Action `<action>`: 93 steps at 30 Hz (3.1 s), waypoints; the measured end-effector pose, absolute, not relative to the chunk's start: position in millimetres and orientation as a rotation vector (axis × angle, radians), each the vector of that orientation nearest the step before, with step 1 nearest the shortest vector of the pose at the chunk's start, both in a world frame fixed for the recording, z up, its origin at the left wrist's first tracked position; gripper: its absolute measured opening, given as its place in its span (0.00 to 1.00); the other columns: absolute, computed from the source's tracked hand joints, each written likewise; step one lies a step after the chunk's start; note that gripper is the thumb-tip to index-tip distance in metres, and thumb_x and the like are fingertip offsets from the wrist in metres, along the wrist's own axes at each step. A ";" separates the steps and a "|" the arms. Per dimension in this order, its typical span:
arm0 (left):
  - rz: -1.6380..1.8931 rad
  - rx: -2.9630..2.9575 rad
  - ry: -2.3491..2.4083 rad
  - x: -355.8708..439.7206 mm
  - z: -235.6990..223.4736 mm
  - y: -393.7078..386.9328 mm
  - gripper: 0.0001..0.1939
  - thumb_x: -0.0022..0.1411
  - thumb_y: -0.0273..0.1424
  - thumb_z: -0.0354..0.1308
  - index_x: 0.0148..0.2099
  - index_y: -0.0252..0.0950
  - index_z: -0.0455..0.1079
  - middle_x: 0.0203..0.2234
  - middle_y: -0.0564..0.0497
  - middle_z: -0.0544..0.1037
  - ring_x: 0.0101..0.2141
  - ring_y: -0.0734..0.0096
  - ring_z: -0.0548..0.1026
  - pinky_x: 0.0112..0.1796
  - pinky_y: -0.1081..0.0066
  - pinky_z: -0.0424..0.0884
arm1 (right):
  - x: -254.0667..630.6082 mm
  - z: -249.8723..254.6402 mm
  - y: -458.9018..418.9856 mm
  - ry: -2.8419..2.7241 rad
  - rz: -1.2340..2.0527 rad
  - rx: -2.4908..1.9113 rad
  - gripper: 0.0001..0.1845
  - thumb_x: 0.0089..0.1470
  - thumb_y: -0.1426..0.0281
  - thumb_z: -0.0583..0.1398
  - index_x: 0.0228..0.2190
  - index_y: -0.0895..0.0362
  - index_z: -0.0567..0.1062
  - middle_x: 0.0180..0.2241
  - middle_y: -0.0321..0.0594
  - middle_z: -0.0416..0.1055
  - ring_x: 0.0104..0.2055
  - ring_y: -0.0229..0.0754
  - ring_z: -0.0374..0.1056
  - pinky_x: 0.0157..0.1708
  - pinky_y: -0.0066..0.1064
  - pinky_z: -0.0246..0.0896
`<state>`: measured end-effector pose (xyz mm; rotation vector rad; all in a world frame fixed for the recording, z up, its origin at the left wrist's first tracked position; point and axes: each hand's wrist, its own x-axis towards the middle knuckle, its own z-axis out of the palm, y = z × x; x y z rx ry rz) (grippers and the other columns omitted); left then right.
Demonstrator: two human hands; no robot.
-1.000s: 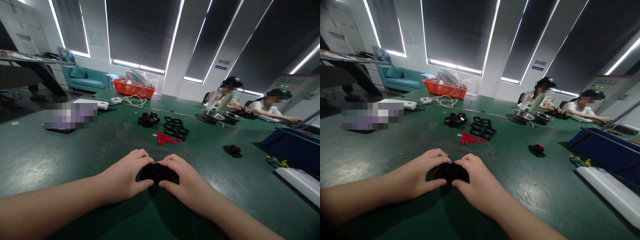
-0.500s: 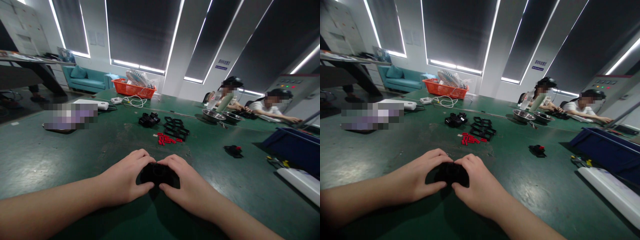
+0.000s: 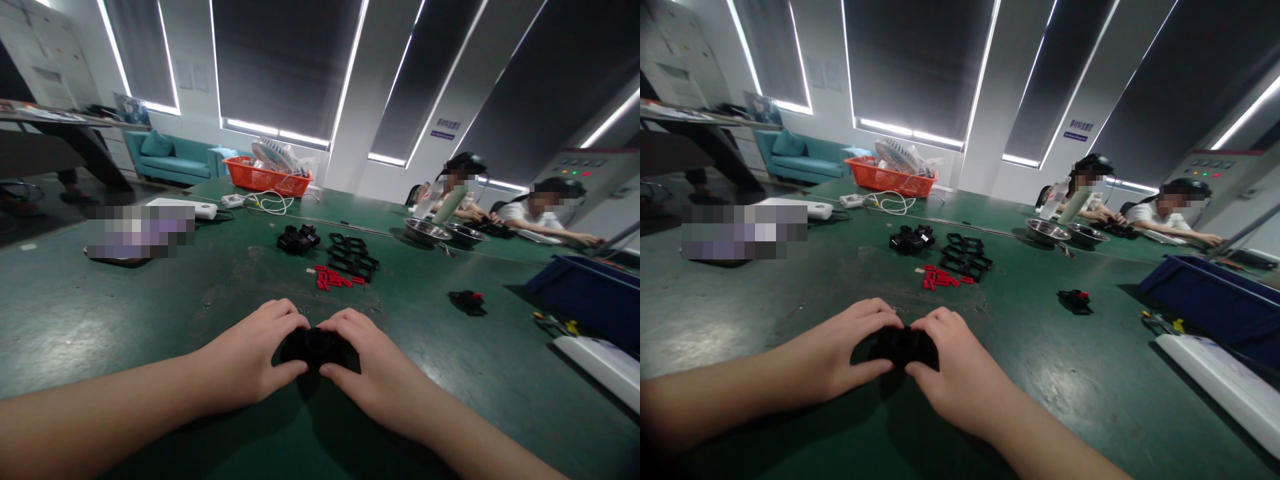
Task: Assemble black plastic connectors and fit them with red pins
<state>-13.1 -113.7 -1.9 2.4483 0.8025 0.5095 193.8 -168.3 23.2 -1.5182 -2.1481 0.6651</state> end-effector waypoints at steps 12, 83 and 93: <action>0.488 2.438 0.815 -13.0 -0.9 -113.6 0.13 0.60 0.27 0.60 0.48 0.37 0.68 0.45 0.46 0.69 0.48 0.56 0.68 0.50 0.57 0.67 | 192.9 22.8 -165.9 -2.156 0.665 -1.533 0.19 0.49 0.78 0.65 0.45 0.58 0.74 0.45 0.43 0.70 0.49 0.45 0.63 0.52 0.39 0.58; 0.467 2.427 0.832 -11.8 0.4 -113.5 0.13 0.60 0.28 0.60 0.48 0.38 0.70 0.45 0.46 0.68 0.48 0.55 0.68 0.50 0.56 0.66 | 192.6 24.9 -164.5 -2.075 0.755 -1.574 0.18 0.47 0.78 0.66 0.42 0.57 0.76 0.43 0.42 0.68 0.47 0.46 0.65 0.51 0.40 0.59; 0.479 2.404 0.827 -11.5 -1.4 -112.7 0.13 0.60 0.29 0.60 0.48 0.41 0.70 0.45 0.47 0.68 0.48 0.56 0.67 0.50 0.57 0.66 | 194.3 22.8 -161.7 -2.027 0.787 -1.565 0.18 0.44 0.78 0.67 0.40 0.56 0.77 0.43 0.41 0.68 0.47 0.46 0.65 0.50 0.40 0.59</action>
